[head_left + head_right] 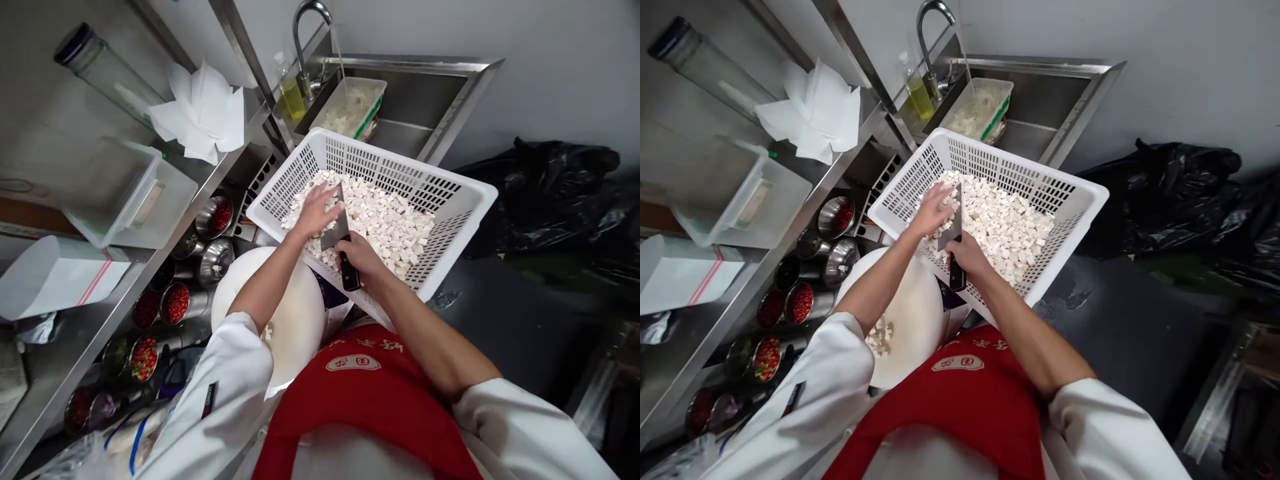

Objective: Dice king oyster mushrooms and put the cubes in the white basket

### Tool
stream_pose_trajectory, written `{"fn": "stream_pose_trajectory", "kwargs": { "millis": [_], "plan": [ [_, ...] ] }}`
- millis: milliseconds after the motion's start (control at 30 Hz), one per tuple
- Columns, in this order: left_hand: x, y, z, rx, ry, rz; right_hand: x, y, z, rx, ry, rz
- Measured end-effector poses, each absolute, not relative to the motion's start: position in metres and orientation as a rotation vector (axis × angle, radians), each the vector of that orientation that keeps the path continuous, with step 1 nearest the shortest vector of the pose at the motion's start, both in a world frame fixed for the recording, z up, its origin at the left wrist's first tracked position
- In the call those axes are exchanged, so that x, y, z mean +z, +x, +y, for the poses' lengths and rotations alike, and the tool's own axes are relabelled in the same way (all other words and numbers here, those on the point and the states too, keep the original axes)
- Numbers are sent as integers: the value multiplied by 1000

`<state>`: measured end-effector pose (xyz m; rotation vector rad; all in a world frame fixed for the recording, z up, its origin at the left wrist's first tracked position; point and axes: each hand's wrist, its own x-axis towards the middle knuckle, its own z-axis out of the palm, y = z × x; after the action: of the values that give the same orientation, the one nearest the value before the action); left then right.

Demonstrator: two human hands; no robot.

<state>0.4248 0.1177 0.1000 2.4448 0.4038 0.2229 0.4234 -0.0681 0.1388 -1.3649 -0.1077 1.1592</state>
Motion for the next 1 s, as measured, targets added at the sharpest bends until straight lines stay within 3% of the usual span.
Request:
{"fn": "stream_pose_trajectory", "kwargs": {
  "millis": [133, 300, 400, 567, 667, 833, 1000],
  "plan": [
    [62, 445, 105, 67, 2535, 240, 138, 437, -97, 1191, -1276, -27],
    [35, 464, 153, -111, 2508, 697, 145, 427, -175, 1229, -1197, 38],
    [43, 447, 184, -7, 2438, 791, 141, 415, -218, 1239, -1243, 52],
    [90, 334, 215, 433, 2379, 815, 134, 399, -241, 1408, -1430, -147],
    [101, 225, 217, 448, 2335, 1130, 133, 388, -228, 1581, -1462, -430],
    [60, 77, 179, 102, 2280, 1510, 117, 353, -195, 1665, -1507, -760],
    [27, 42, 117, -2, 2339, 1262, 81, 316, -176, 1691, -1514, -656]
  ]
}}
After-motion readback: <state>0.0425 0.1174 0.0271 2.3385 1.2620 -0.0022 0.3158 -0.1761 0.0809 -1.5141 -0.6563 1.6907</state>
